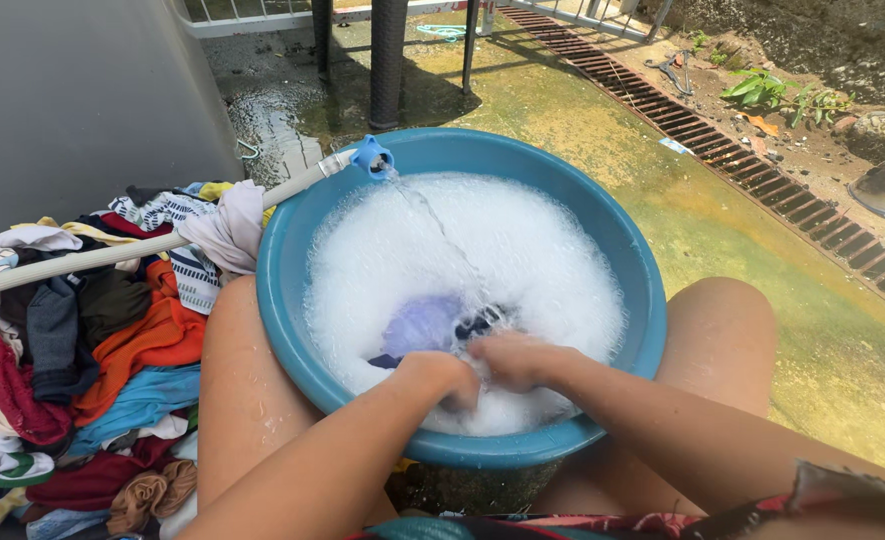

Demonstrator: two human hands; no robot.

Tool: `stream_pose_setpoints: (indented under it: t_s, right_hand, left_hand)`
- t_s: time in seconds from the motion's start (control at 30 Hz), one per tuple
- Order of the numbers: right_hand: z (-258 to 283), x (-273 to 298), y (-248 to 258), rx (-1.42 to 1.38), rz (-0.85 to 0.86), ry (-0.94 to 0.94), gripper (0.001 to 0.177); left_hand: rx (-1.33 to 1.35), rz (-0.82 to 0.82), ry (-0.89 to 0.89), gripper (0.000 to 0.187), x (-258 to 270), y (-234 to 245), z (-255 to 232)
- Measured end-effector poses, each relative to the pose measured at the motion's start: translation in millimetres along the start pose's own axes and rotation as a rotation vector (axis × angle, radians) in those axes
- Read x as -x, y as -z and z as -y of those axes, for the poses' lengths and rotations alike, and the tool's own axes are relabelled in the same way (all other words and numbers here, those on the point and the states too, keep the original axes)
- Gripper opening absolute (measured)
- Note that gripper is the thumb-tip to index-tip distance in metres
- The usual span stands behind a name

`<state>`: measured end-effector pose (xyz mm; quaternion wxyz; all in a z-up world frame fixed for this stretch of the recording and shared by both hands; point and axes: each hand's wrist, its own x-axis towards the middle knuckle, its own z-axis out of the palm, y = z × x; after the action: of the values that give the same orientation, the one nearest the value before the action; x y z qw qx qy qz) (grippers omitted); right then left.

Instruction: The person fills a basin with soapy water from a hose, mixes it, moves a chair, and washes clothes by hand in the basin.

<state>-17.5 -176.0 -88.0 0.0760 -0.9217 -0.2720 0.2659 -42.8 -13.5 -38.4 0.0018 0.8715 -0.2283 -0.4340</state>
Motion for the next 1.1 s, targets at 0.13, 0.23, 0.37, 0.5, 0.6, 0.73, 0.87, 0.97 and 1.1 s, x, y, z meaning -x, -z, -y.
stream_pose_setpoints:
  t_s: [0.13, 0.23, 0.37, 0.5, 0.6, 0.73, 0.87, 0.97, 1.1]
  right_hand:
    - [22.3, 39.4, 87.7, -1.171, -0.012, -0.210, 0.032]
    - [44.0, 89.1, 161.8, -1.812, -0.330, -0.098, 0.026]
    - [71.7, 88.8, 175.5, -2.075, -0.647, -0.655, 0.032]
    - [50.5, 61.7, 113.6, -1.520, -0.382, -0.352, 0.026]
    - [43.2, 40.4, 83.0, -1.485, -0.320, -0.335, 0.022]
    - [42.2, 9.7, 90.5, -1.875, -0.389, -0.391, 0.018]
    - [30.7, -6.1, 91.1, -2.123, -0.362, -0.291, 0.019]
    - [21.9, 14.6, 83.1, -1.988, -0.271, 0.552, 0.028]
    - [34.5, 39.8, 114.5, -1.923, -0.319, 0.045, 0.023]
  left_hand:
    - [0.253, -0.270, 0.029, 0.055, 17.0, 6.1, 41.7]
    - [0.587, -0.412, -0.127, 0.055, 36.0, 14.2, 76.5]
    - [1.377, -1.008, -0.207, 0.059, 44.4, 35.7, 6.7]
    - [0.945, -1.583, -0.441, 0.041, 53.2, 67.7, -102.6]
    - [0.802, -1.597, -0.265, 0.035, 47.6, 79.6, -75.9]
    - [0.869, -1.645, -0.034, 0.019, 39.7, 79.9, -10.6]
    - [0.929, -1.518, -0.022, 0.018, 50.3, 74.2, -43.2]
    - [0.822, -1.578, -0.111, 0.019, 67.3, 81.0, -72.3]
    - [0.685, -1.626, -0.107, 0.012, 64.9, 83.6, -38.2]
